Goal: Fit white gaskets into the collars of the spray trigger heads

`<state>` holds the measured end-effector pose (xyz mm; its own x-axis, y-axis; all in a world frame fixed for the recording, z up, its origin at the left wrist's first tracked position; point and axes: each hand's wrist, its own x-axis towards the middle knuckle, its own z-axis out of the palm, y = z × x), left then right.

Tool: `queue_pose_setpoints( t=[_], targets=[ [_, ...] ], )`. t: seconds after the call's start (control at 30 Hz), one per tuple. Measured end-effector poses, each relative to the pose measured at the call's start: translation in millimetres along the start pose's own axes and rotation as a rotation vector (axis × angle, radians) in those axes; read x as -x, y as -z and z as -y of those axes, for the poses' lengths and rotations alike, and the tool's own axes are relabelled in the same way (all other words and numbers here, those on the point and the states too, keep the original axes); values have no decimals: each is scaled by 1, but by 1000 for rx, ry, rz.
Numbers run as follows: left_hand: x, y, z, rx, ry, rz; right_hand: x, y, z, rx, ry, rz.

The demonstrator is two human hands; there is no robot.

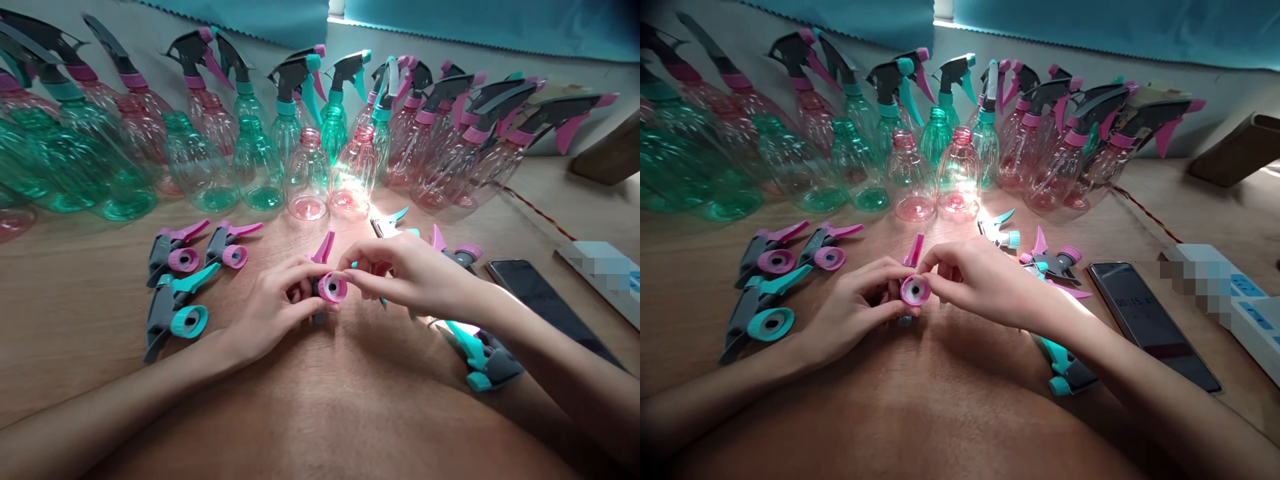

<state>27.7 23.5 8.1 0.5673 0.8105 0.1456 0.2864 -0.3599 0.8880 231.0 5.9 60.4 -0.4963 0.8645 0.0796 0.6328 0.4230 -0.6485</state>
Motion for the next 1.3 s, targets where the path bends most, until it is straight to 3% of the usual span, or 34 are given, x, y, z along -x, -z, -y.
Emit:
queue_pose_setpoints(
  t=[0.27, 0.6, 0.8, 1.0, 1.3],
  targets=[
    [1, -1, 0, 0, -15, 12, 0, 2, 3, 4, -40, 111],
    [1, 1, 0, -2, -1, 2, 3, -2, 0, 55, 39, 51],
    [0, 1, -2, -24, -8, -6, 6, -10, 8, 40, -124, 56],
    [1, 0, -1, -43, -30, -14, 9, -19, 22, 196, -267, 43],
    [1, 2, -2, -20, 0, -3, 4, -15, 6, -9, -123, 48]
  ],
)
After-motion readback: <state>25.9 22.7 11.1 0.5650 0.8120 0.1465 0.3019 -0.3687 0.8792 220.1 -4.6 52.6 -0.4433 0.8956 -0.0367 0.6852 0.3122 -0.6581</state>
